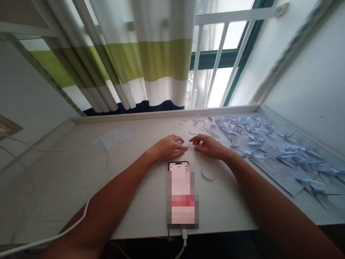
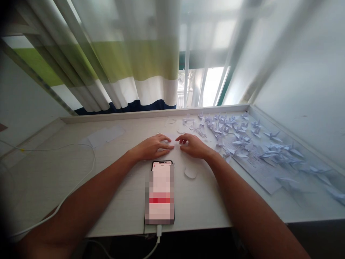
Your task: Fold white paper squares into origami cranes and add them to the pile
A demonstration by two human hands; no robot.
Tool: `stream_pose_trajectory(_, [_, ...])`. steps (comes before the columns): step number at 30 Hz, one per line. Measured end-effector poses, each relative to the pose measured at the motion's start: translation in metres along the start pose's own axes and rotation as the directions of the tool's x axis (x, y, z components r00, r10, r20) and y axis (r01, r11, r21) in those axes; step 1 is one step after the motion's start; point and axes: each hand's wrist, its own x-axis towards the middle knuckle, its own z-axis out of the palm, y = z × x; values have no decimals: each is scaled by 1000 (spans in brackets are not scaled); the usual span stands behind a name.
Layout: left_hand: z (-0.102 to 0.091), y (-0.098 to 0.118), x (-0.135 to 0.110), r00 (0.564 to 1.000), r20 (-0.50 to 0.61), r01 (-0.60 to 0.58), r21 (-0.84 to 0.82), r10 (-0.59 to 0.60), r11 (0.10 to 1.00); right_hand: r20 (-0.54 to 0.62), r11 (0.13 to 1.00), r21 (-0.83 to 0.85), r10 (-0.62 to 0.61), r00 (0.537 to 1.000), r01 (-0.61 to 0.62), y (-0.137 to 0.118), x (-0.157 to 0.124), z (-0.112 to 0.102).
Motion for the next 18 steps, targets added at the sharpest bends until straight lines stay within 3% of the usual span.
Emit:
stream_pose_trajectory(4, [-2, 0, -1, 999, 49, 9, -1, -9, 1000, 69, 996, -30, -78, 995, 80, 0, -3, -6])
stream_pose_trajectory(11, [0, -1, -6, 999, 36, 0, -32, 1, 999, 22, 990, -49, -129, 991, 129, 5, -1, 0])
stream_pose_trajectory(18, [4, 4, -13, 999, 43, 2, 78, -5, 997, 30, 970, -65, -232, 972, 233, 12, 1, 6])
